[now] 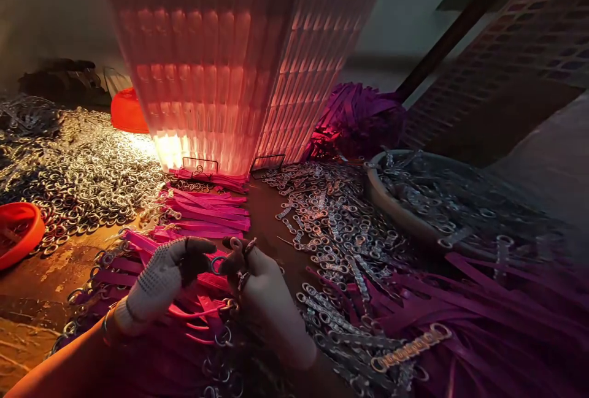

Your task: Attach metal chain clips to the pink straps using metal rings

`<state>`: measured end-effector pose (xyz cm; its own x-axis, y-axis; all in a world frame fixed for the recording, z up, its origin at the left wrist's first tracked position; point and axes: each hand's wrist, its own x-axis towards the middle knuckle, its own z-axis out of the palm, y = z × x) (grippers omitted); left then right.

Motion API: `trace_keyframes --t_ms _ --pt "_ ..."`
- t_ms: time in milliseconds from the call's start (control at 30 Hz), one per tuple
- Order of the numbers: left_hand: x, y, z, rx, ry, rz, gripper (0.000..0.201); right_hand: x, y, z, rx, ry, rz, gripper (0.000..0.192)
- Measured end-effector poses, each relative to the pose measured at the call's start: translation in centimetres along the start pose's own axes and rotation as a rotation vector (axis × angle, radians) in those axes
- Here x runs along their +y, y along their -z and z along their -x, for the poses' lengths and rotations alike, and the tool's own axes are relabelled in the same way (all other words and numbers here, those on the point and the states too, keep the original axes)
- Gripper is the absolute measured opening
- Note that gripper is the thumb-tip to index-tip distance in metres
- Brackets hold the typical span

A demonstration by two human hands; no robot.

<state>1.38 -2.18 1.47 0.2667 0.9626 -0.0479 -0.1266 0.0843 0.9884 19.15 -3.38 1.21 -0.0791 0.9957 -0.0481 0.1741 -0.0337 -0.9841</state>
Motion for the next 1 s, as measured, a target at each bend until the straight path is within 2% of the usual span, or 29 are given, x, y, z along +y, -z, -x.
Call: trace_keyframes --t_ms 133,233,333,433,533,633,767,867,933,1000 --pt "0.1 0.3 0.4 -0.095 -0.316 -0.375 0.029 -0.7 0.2 -0.1 -0.036 0.047 0.071 0.039" --pt "-0.2 0.5 0.7 -0.123 -0.377 -0.516 0.033 -1.3 0.0 0.1 -0.085 0.104 0.108 0.040" --pt "-0.3 0.5 0.8 -0.077 -0.269 -0.541 0.020 -1.2 0.2 0.6 -0.065 0.059 0.076 0.039" --pt "0.0 0.3 0.7 -0.043 0.003 -0.258 0.021 -0.8 0.9 1.1 -0.009 0.049 0.149 0.034" --pt "0.3 0.0 0.6 -0.096 0.312 0.037 0.027 -0.7 1.8 1.4 -0.023 0.246 0.346 0.035" --pt "0.4 -0.4 0.4 -0.203 0.464 0.156 0.027 -0.7 2.4 1.5 -0.084 0.392 0.535 0.044" --pt "0.4 -1.0 0.2 -0.351 0.516 0.166 0.026 -0.1 2.6 1.2 -0.245 0.499 0.811 0.043" --pt "1.0 -1.6 0.0 -0.373 0.552 0.047 0.024 0.4 2.9 1.4 -0.257 0.564 0.972 0.030" --pt "1.6 -1.9 0.0 -0.325 0.471 -0.101 0.023 0.6 3.2 1.7 -0.222 0.575 1.047 0.019" --pt "2.0 -2.0 0.1 -0.288 0.314 -0.273 0.018 0.6 3.5 2.0 -0.191 0.569 1.054 0.011"
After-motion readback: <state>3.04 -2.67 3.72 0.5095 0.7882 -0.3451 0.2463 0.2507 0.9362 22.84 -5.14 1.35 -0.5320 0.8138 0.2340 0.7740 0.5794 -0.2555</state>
